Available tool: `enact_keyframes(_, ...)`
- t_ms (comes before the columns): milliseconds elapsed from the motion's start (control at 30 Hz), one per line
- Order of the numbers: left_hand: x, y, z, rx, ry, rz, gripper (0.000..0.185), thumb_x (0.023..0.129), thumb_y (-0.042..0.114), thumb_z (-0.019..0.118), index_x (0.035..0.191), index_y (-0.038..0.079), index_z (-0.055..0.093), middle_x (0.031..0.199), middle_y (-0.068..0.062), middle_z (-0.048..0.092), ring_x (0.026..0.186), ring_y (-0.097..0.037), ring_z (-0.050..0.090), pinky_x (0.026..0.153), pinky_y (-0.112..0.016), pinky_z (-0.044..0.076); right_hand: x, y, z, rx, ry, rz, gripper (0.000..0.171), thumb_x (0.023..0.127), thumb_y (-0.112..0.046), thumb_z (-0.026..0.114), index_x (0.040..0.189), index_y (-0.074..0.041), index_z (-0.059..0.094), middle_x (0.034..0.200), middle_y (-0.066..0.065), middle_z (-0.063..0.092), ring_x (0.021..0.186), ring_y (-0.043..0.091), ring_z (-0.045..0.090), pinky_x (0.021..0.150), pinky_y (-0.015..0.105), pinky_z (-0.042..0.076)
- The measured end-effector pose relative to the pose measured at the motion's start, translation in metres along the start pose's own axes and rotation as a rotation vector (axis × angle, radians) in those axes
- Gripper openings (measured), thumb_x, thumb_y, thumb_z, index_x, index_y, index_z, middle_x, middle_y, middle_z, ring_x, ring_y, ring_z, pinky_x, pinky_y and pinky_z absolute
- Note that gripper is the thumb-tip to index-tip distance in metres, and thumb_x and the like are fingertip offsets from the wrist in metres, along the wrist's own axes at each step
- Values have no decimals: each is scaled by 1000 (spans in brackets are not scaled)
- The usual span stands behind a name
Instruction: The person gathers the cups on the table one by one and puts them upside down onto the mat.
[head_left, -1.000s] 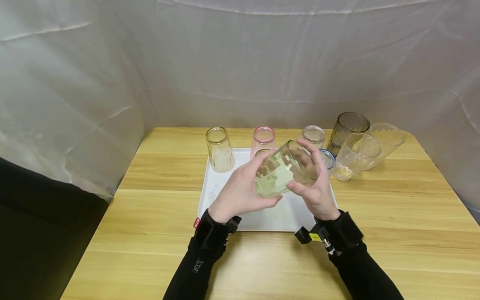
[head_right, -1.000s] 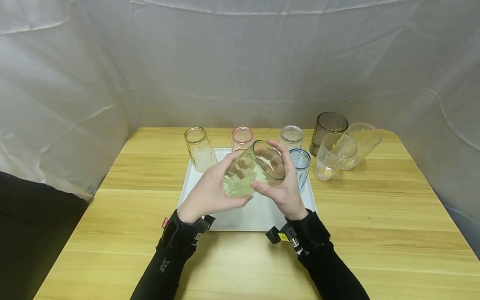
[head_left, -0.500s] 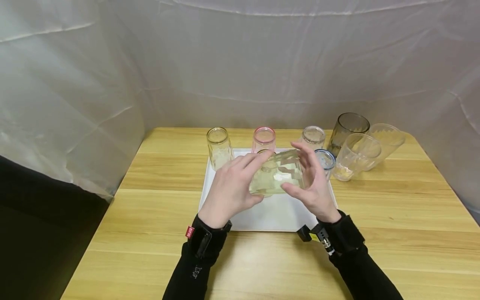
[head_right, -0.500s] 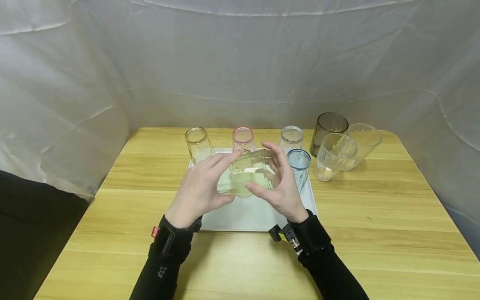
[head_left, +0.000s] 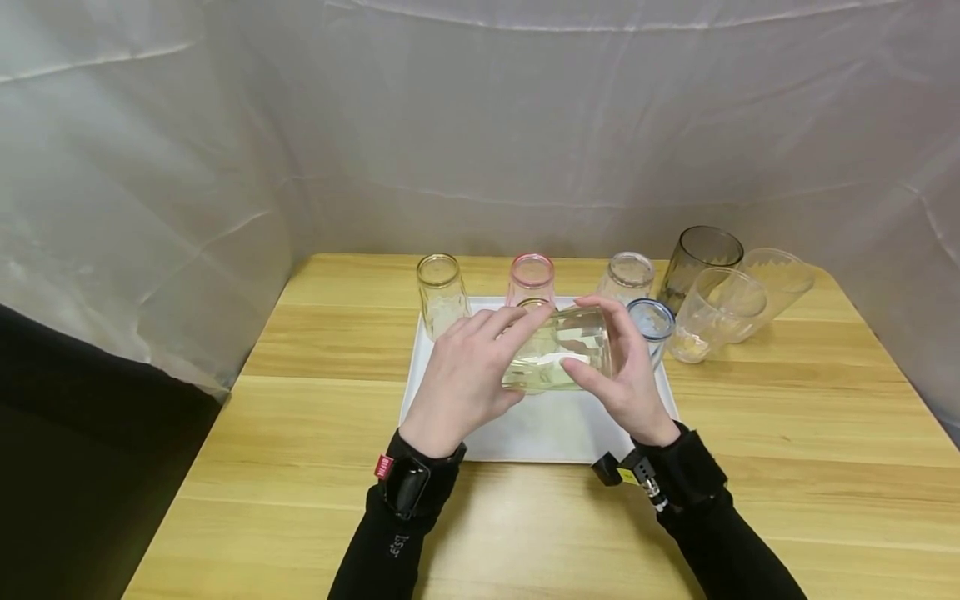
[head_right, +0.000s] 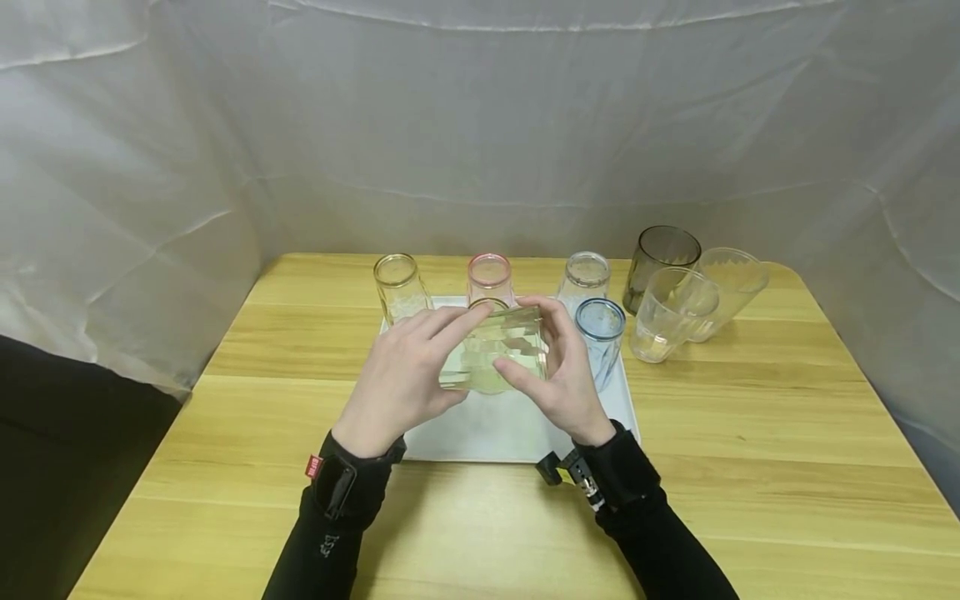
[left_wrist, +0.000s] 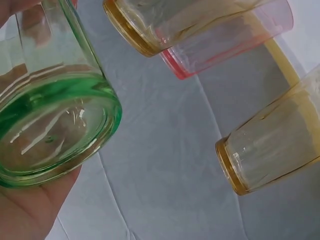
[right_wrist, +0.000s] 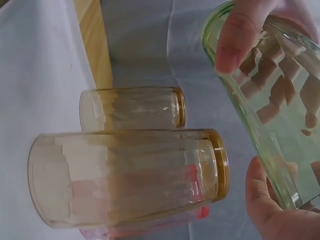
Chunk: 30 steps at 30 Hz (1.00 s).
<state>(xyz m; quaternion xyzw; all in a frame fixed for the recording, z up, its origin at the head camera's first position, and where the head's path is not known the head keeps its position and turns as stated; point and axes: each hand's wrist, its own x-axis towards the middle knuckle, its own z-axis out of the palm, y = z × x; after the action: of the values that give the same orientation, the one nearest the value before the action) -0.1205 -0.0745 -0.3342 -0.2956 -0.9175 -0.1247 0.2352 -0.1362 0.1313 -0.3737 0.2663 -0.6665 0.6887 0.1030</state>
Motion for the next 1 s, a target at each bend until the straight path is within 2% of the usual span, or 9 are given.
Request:
enact_keyframes(133,-1,-2,-1,-33,2,0,105,57,34,99,148,25,48,131,3,67,116,-20,67,94,-35,57,0,-1,-1,39,-5,17,61,83,8,60,140,-8,46,134,1,51,126,12,50,108,27,45)
enact_keyframes(267,-1,-8,-2,-140,42,5,107,54,45,99,147,23,51,132,1,67,120,-20,65,98,-36,56,0,-1,-1,120,-8,24,57,87,4,59,140,-10,45,134,-1,51,127,14,51,110,31,47)
enact_keyframes(367,1,-14,-1,-336,142,9,107,52,45,99,144,17,54,134,-3,66,124,-19,62,104,-35,53,0,-2,0,249,11,24,51,91,-1,61,139,-11,45,135,-1,50,130,13,50,115,32,43)
enact_keyframes(433,3,-17,2,-522,236,19,107,52,39,100,144,10,53,136,-8,64,125,-22,60,108,-36,50,1,-3,1,350,34,31,49,94,-6,61,139,-11,44,135,0,51,129,14,52,117,35,43)
enact_keyframes(600,10,-12,15,-958,493,-22,113,70,55,88,147,-8,34,139,-26,54,127,-30,56,113,-48,45,0,1,3,563,79,83,52,96,-19,63,141,-12,38,134,4,53,121,15,60,107,34,52)
enact_keyframes(700,15,-4,27,-1167,617,-56,118,76,64,78,150,-10,22,138,-21,55,126,-28,57,115,-53,42,-1,3,5,657,76,95,52,97,-26,64,140,-15,38,135,4,53,121,15,59,106,31,52)
enact_keyframes(767,18,1,36,-1300,652,-70,120,76,64,78,151,-7,17,138,-11,56,126,-23,57,116,-51,42,-2,4,7,705,85,96,52,96,-29,65,139,-16,39,135,3,53,122,15,58,107,30,51)
enact_keyframes(867,21,8,48,-1480,645,-78,122,75,63,80,154,-1,13,140,0,55,131,-19,54,118,-43,41,-3,4,11,722,102,109,48,96,-32,64,137,-19,42,136,2,53,125,16,56,109,33,49)
enact_keyframes(1000,21,15,59,-1585,630,-64,113,76,60,81,155,10,18,144,0,54,138,-21,49,119,-40,39,-4,5,16,713,98,134,50,95,-38,65,136,-20,45,137,3,54,128,18,56,111,38,49)
